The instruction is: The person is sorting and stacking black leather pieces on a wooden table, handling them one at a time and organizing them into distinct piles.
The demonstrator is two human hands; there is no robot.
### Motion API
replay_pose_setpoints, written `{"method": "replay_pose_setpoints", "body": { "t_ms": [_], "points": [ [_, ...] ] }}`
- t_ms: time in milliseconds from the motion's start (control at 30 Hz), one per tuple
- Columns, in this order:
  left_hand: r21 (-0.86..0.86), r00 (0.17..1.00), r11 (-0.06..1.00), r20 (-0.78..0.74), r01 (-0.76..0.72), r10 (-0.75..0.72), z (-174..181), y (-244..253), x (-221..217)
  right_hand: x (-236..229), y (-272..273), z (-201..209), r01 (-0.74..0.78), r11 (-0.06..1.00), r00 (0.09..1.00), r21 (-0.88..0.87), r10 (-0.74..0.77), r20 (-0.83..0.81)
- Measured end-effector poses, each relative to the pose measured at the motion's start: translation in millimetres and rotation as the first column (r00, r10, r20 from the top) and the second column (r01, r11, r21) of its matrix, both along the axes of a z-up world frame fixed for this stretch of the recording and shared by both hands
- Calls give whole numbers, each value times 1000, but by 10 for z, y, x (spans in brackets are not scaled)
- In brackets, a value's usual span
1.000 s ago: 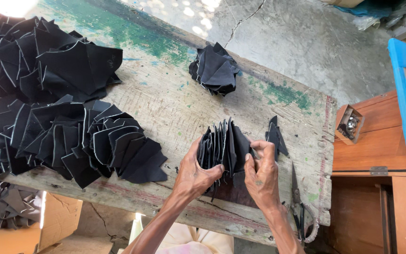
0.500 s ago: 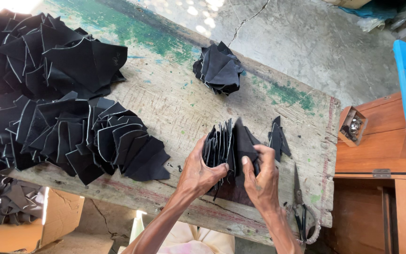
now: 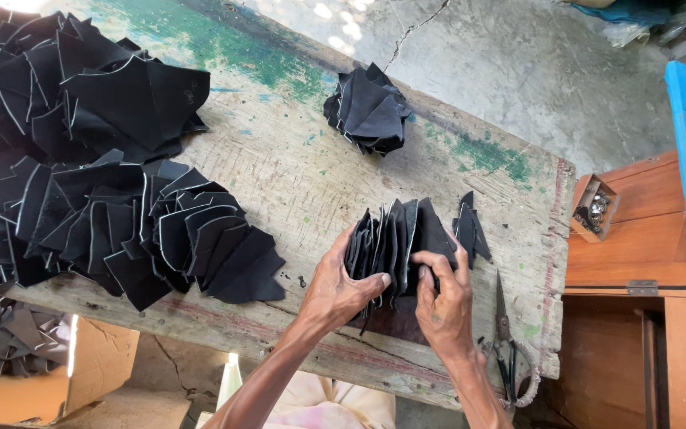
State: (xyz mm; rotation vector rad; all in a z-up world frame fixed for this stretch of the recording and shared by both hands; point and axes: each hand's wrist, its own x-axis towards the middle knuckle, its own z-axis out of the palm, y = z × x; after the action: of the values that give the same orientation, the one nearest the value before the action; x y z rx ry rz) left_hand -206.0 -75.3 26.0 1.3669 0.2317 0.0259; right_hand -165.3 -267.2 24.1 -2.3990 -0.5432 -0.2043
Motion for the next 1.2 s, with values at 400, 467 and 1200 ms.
{"method": "replay_pose_setpoints", "body": {
  "t_ms": [400,467,1200],
  "points": [
    [75,997,995,-39,-60,63,156,-72,45,90,-71,86,45,996,982,72,-31,-187],
    [92,996,994,-60,-58,64,159,-74,41,101,-78,88,12,994,975,105,12,-222],
    [-43,996,996,19,83,-82,-77,70,7,-8,45,85,25,998,990,65,-15,-143]
  ]
}}
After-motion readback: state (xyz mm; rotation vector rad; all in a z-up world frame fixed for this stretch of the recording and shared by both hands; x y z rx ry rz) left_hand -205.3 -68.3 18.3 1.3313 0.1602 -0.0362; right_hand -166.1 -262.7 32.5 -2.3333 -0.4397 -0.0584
